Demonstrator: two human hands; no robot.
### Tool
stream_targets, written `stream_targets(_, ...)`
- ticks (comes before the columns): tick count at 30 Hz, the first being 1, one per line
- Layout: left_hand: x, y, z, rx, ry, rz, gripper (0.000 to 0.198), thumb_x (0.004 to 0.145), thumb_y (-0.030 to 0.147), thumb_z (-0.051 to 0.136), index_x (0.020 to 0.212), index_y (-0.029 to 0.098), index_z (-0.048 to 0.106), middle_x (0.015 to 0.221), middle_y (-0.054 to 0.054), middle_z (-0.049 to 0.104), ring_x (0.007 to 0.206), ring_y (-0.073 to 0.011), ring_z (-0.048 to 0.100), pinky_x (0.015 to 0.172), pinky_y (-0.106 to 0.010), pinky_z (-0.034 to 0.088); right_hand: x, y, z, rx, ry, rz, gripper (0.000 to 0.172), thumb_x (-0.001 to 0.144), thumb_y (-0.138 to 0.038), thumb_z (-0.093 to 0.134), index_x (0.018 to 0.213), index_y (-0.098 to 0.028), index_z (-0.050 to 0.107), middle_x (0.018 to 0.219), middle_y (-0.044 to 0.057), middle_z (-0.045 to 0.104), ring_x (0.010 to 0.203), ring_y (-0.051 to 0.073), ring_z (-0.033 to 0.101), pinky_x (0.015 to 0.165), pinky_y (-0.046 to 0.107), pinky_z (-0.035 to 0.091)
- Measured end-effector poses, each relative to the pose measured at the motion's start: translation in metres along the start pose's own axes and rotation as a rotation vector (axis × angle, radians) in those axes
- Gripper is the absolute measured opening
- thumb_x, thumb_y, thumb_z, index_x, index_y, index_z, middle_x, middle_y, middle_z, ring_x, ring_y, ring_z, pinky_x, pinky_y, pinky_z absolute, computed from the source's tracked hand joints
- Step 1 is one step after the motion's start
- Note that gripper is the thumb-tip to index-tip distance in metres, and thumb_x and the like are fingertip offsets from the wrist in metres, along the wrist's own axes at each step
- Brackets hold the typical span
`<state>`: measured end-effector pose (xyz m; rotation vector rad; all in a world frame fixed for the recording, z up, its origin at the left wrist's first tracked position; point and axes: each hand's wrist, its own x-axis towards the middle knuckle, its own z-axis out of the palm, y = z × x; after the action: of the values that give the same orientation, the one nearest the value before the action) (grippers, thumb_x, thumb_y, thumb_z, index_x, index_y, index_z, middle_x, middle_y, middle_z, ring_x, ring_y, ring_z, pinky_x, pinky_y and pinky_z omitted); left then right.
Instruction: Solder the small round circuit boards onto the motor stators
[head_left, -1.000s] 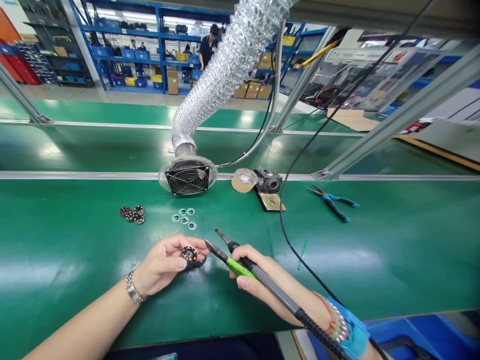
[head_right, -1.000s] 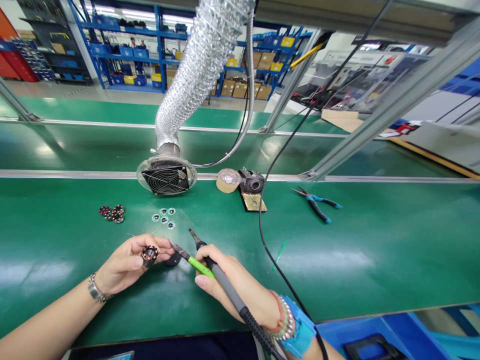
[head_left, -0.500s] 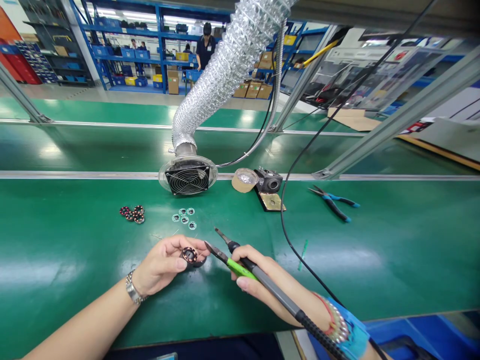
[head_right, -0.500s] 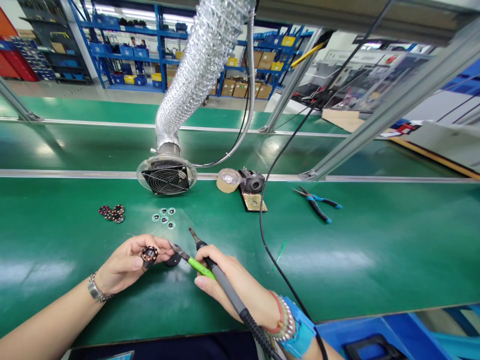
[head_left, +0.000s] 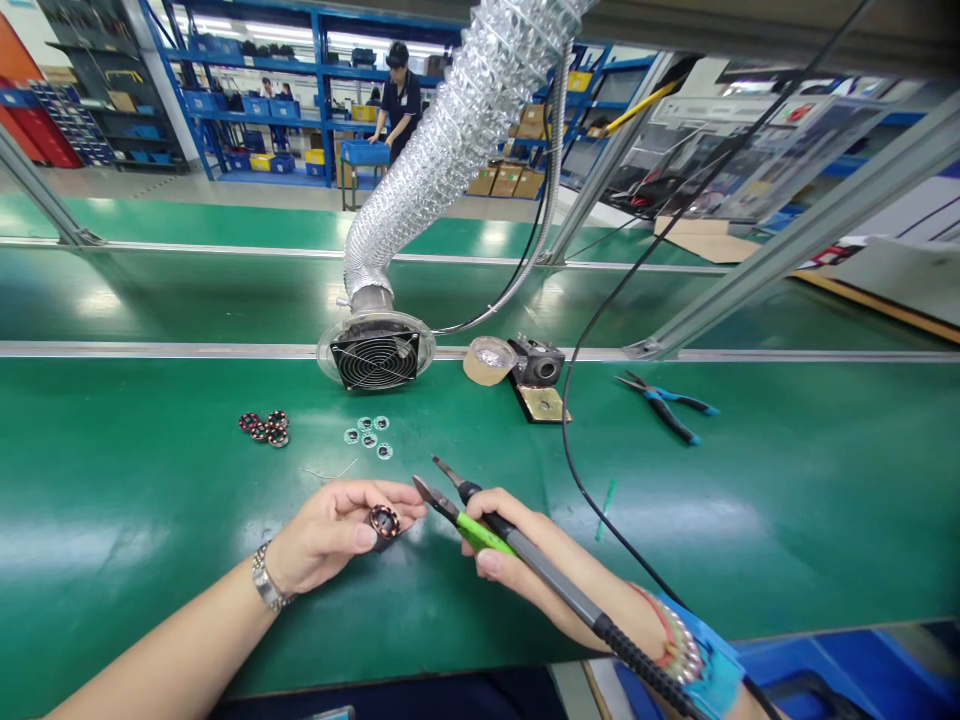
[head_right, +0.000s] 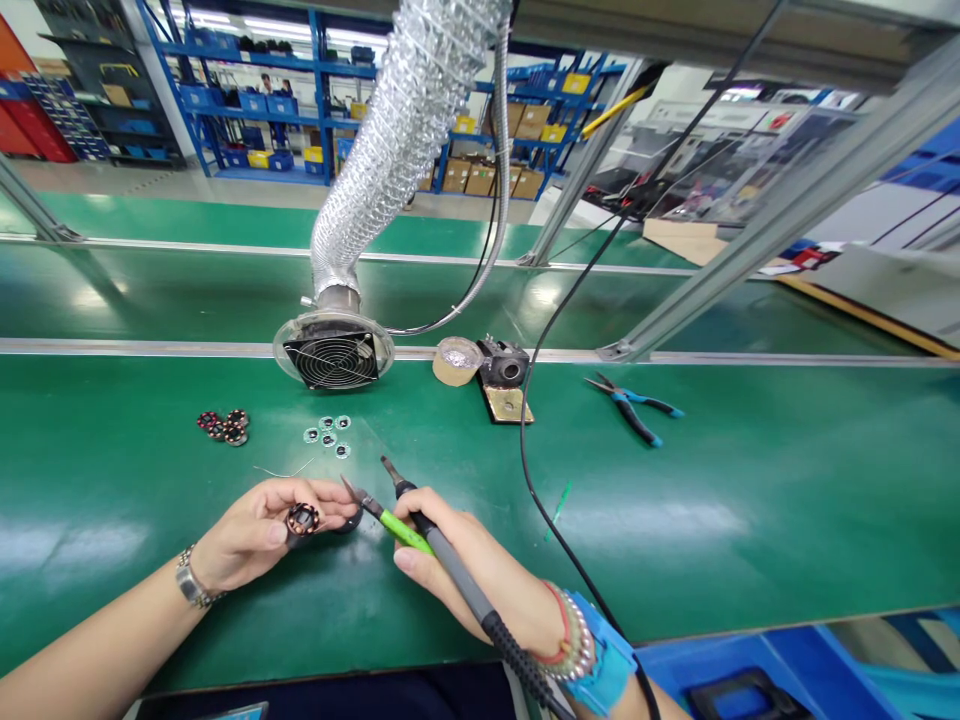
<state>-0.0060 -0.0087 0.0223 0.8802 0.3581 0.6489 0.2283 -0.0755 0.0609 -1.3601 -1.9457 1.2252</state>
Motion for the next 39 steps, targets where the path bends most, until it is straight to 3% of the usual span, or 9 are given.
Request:
stream_targets(11, 0.002, 0.000, -0.001, 0.035, -0.001, 0.007, 0.023, 0.062, 0.025, 0.072, 0.082, 0.014, 0.069, 0.107, -0.012, 0.061, 0.100, -0.0257, 0.056, 0.095, -0.040, 0.034, 0.001, -0.006, -0.004, -0.061, -0.045, -0.006, 0.017, 0.086, -0.035, 0.040, 0.095, -0.021, 0.040, 0.079, 0.000, 0.052, 0.063, 0.012, 0.044, 0.059, 0.025, 0.037)
stream_targets(30, 0.002, 0.001, -0.001, 0.049, -0.008, 0.006, 0.025, 0.062, 0.027, 0.072, 0.082, 0.013, 0.069, 0.103, -0.012, 0.062, 0.100, -0.0253, 0.055, 0.093, -0.038, 0.036, -0.001, -0.009, -0.003, -0.124, 0.000, -0.022, 0.014, 0.085, -0.032, 0.042, 0.095, -0.021, 0.041, 0.071, -0.003, 0.046, 0.058, 0.010, 0.044, 0.055, 0.022, 0.037)
stream_targets(34, 0.003, 0.001, 0.001, 0.063, 0.026, -0.030, 0.026, 0.061, 0.027, 0.073, 0.082, 0.013, 0.067, 0.106, -0.011, 0.062, 0.097, -0.0236, 0.057, 0.091, -0.037, 0.038, 0.002, 0.001, 0.000, -0.210, 0.129, -0.014, 0.015, 0.086, -0.031, 0.042, 0.097, -0.021, 0.042, 0.069, -0.003, 0.049, 0.053, 0.010, 0.046, 0.052, 0.021, 0.038)
stream_targets(38, 0.008, -0.003, 0.004, 0.244, 0.238, -0.089, 0.028, 0.060, 0.020, 0.074, 0.083, 0.015, 0.059, 0.085, -0.004, 0.063, 0.075, -0.0127, 0.058, 0.073, -0.027, 0.044, 0.013, 0.047, -0.002, -0.703, 0.451, 0.010, 0.024, 0.082, -0.030, 0.052, 0.102, -0.018, 0.047, 0.081, 0.006, 0.056, 0.071, 0.019, 0.054, 0.065, 0.031, 0.044)
stream_targets(39, 0.009, -0.004, 0.005, 0.301, 0.282, -0.092, 0.029, 0.059, 0.018, 0.075, 0.082, 0.015, 0.057, 0.080, -0.002, 0.062, 0.072, -0.0111, 0.056, 0.070, -0.025, 0.044, 0.015, 0.060, -0.003, -0.827, 0.478, 0.036, 0.025, 0.081, -0.030, 0.053, 0.102, -0.017, 0.049, 0.081, 0.008, 0.057, 0.075, 0.022, 0.054, 0.066, 0.035, 0.045)
